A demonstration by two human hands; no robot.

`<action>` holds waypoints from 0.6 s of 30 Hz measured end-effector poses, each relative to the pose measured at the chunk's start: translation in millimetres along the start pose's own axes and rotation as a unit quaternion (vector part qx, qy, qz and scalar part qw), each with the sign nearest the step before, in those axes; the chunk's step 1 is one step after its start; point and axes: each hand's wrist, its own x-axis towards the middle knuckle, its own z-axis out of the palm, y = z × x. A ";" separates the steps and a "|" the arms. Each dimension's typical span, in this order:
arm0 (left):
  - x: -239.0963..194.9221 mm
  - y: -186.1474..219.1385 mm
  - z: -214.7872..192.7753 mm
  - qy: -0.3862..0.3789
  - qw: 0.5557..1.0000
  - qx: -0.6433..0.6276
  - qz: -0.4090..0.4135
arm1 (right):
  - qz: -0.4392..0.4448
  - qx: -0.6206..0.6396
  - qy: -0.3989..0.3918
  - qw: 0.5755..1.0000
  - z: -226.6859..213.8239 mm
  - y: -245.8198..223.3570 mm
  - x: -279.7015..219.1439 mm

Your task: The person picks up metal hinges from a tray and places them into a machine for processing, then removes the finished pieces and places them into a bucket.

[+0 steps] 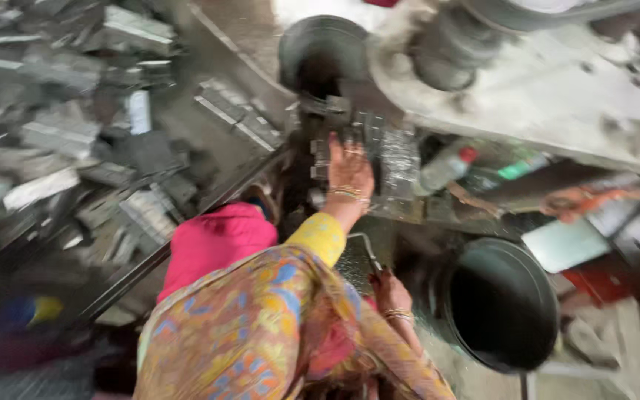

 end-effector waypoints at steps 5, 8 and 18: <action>-27.0 -64.0 -25.5 0.150 0.978 -0.141 -0.014 | 0.045 -0.048 0.006 0.998 -24.0 -17.8 -34.1; -57.4 -135.9 -20.8 0.033 0.972 -0.210 -0.101 | 0.025 -0.112 0.094 0.989 -26.0 -28.3 -34.9; 19.3 -308.4 45.6 -0.031 0.984 0.092 -0.151 | 0.005 -0.063 0.081 0.995 51.2 36.7 18.7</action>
